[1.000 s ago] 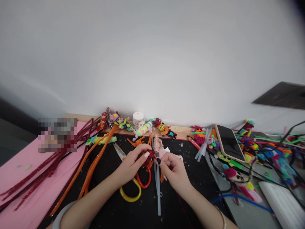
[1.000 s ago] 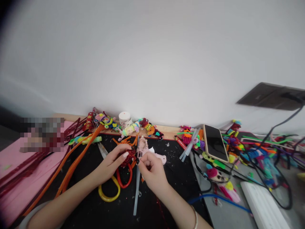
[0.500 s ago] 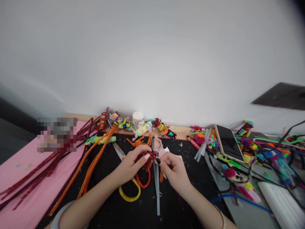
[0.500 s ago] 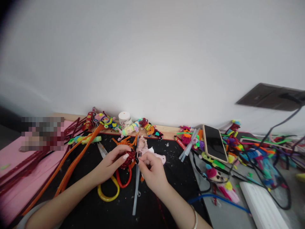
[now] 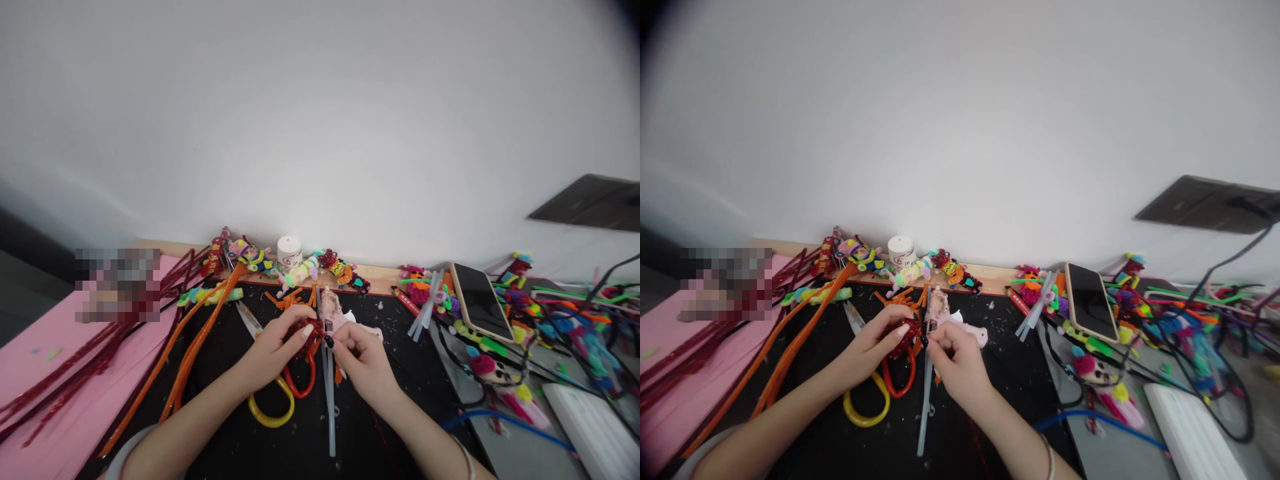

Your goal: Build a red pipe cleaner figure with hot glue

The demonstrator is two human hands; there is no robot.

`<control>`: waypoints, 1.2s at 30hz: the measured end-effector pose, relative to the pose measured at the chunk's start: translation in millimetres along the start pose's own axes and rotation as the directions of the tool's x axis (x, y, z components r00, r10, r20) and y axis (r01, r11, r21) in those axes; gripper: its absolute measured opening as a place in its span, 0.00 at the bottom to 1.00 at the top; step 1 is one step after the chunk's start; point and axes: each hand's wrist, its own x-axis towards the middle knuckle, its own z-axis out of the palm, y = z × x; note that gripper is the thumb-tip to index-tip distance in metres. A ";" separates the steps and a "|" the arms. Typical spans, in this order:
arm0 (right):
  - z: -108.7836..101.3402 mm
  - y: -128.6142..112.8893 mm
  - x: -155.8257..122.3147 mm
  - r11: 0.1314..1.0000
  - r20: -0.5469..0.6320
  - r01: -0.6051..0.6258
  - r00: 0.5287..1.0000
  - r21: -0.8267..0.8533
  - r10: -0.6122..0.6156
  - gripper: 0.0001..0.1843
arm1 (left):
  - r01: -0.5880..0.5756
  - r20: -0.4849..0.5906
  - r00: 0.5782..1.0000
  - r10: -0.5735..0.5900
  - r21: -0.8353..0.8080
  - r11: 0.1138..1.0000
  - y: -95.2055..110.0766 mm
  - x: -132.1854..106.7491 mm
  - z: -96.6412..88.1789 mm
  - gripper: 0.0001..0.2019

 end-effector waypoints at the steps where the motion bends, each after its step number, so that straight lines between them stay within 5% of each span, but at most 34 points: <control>1: -0.1 0.0 0.6 1.000 0.006 -0.015 1.000 0.027 0.015 0.12 | 0.003 0.000 1.000 -0.003 -0.024 1.000 0.6 0.0 -0.1 0.09; 13: -1.4 -3.4 0.9 0.997 0.015 -0.036 0.999 0.065 0.035 0.13 | 0.080 -0.076 0.992 -0.103 -0.257 0.963 1.2 0.6 -0.2 0.10; 17: -3.2 -7.9 -0.1 0.985 0.023 0.118 0.993 -0.128 -0.116 0.11 | 0.131 -0.138 0.968 -0.208 -0.427 0.895 -1.9 3.0 -0.6 0.11; 22: -9.2 -7.6 1.7 0.822 0.131 0.366 0.930 -0.438 -0.344 0.08 | 0.125 -0.131 0.952 -0.277 -0.659 0.741 -1.8 6.7 -0.9 0.10; 27: -17.8 0.6 7.9 0.640 -0.111 0.107 0.950 -0.761 -0.291 0.23 | 0.079 -0.159 0.947 -0.279 -0.728 0.681 0.9 8.2 -2.0 0.10; 31: -17.2 1.2 8.2 0.501 -0.115 -0.022 0.981 -0.865 -0.156 0.27 | 0.063 -0.184 0.935 -0.304 -0.756 0.652 1.5 8.8 -3.8 0.11; 36: -17.2 7.6 10.1 0.504 -0.126 -0.049 0.985 -0.863 -0.120 0.21 | 0.072 -0.189 0.928 -0.322 -0.756 0.651 0.8 9.1 -4.9 0.12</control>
